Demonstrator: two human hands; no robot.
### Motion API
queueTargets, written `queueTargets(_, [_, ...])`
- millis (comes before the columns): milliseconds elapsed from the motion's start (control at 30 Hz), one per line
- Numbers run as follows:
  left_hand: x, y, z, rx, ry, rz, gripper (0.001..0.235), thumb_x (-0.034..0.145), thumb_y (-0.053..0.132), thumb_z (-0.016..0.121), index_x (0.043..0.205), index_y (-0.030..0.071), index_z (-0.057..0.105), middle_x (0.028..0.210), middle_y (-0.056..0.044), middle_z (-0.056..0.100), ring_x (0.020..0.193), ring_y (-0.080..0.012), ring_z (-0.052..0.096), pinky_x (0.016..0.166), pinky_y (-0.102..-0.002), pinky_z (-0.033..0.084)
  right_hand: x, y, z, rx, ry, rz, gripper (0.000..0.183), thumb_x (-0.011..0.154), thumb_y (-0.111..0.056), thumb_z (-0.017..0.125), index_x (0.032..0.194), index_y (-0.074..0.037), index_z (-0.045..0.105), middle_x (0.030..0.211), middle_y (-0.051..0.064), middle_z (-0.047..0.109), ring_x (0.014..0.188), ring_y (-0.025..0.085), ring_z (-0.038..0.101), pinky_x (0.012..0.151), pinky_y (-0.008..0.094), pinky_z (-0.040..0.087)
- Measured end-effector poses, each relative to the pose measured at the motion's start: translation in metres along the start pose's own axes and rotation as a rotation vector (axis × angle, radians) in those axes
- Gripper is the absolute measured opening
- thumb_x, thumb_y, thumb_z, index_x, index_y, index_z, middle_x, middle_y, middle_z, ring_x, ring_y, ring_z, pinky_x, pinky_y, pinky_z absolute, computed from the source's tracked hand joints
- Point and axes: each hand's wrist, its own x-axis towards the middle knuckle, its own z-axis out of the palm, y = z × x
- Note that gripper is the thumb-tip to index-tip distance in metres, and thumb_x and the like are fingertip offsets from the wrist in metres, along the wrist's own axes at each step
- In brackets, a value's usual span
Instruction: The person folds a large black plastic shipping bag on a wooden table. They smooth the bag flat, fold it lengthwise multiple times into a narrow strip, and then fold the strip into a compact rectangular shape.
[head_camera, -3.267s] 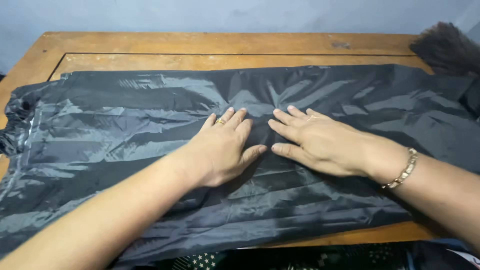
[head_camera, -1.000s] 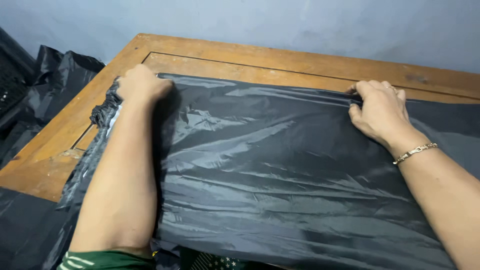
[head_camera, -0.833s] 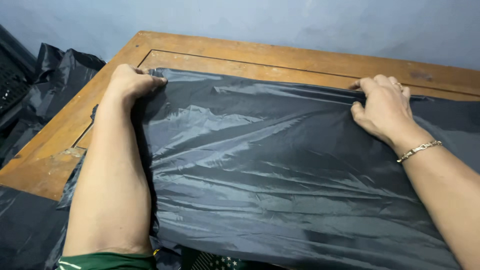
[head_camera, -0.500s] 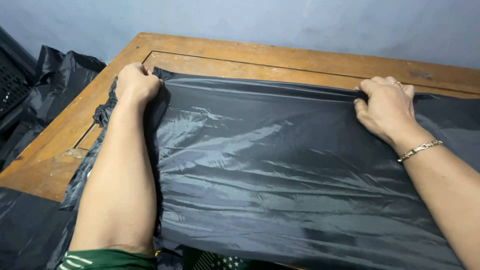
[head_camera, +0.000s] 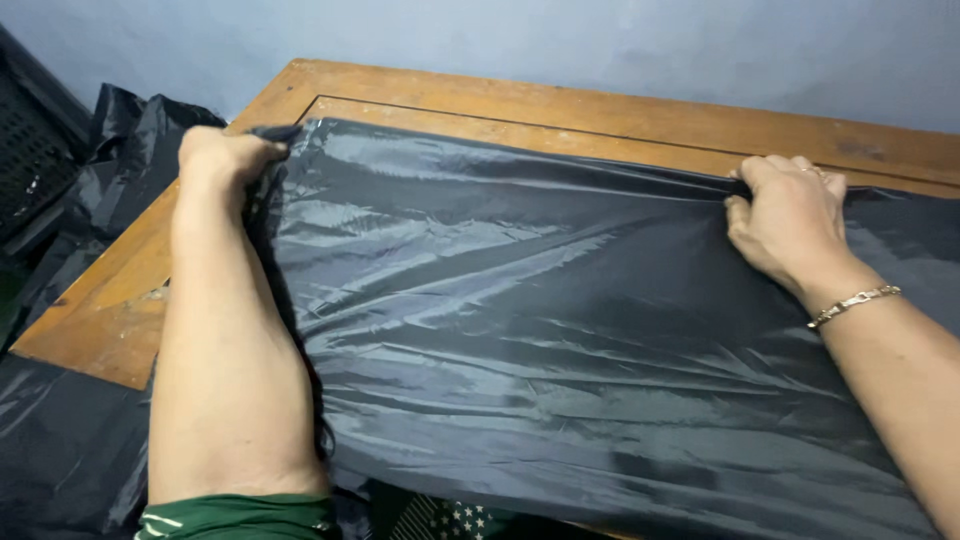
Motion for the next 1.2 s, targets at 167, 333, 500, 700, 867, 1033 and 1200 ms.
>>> queueTargets(167, [0.019,-0.016,-0.002,-0.576,0.169,0.239,0.029,0.081,0.022,0.09,0.071,0.024,0.062,0.08,0.008,0.069,0.075,-0.0059,0.062,0.064,-0.03,0.051,0.002,-0.004,-0.005,0.052,-0.045,0.037,0.032,0.091,-0.029,0.064,0.118,-0.015,0.074,0.116,0.013,0.075,0.115,0.038,0.063,0.093,0.054,0.039])
queueTargets(333, [0.07,-0.032,0.024,-0.677,0.477,0.31,0.015,0.073,0.031,0.088,0.069,0.022,0.077,0.072,0.011,0.076,0.071,-0.001,0.071,0.07,-0.023,0.058,-0.001,-0.002,0.0,0.071,-0.017,0.026,0.029,0.093,-0.026,0.063,0.117,-0.014,0.074,0.117,0.011,0.075,0.117,0.037,0.062,0.094,0.052,0.037])
queueTargets(500, [-0.018,-0.009,-0.036,-0.611,0.047,-0.043,0.053,0.078,0.06,0.077,0.105,0.017,0.066,0.109,0.001,0.074,0.099,-0.0145,0.072,0.087,-0.033,0.052,-0.002,0.0,0.002,0.056,-0.009,0.022,0.03,0.092,-0.027,0.065,0.118,-0.015,0.074,0.115,0.012,0.075,0.114,0.037,0.063,0.093,0.051,0.038])
queueTargets(700, [-0.055,-0.004,-0.069,-0.233,-0.109,-0.128,0.078,0.091,0.047,0.085,0.128,-0.014,0.053,0.128,-0.023,0.065,0.107,-0.0355,0.069,0.085,-0.054,0.055,0.0,-0.002,0.001,0.07,-0.034,0.035,0.029,0.094,-0.028,0.063,0.116,-0.014,0.075,0.118,0.012,0.075,0.117,0.038,0.062,0.095,0.053,0.037])
queueTargets(867, [-0.008,-0.025,-0.048,-0.334,-0.071,0.085,0.024,0.093,0.024,0.079,0.11,0.007,0.075,0.106,-0.012,0.074,0.1,-0.0253,0.068,0.084,-0.039,0.055,0.001,-0.005,-0.006,0.081,-0.073,0.049,0.031,0.095,-0.027,0.063,0.12,-0.014,0.074,0.119,0.013,0.075,0.119,0.039,0.061,0.098,0.055,0.037])
queueTargets(1033, [0.074,-0.045,0.011,-0.451,0.248,0.066,0.011,0.073,0.03,0.084,0.077,0.025,0.074,0.083,0.002,0.075,0.082,-0.0193,0.068,0.076,-0.033,0.054,0.0,-0.004,-0.002,0.072,-0.053,0.033,0.032,0.095,-0.028,0.063,0.12,-0.012,0.074,0.119,0.012,0.075,0.12,0.039,0.062,0.098,0.055,0.037])
queueTargets(1200, [0.025,-0.02,-0.003,-0.211,0.423,0.16,0.018,0.089,0.038,0.07,0.094,0.022,0.079,0.104,-0.008,0.078,0.1,-0.0396,0.071,0.086,-0.05,0.053,0.0,0.004,0.008,0.078,0.022,0.01,0.029,0.093,-0.029,0.064,0.117,-0.015,0.073,0.115,0.01,0.075,0.117,0.036,0.063,0.096,0.052,0.035])
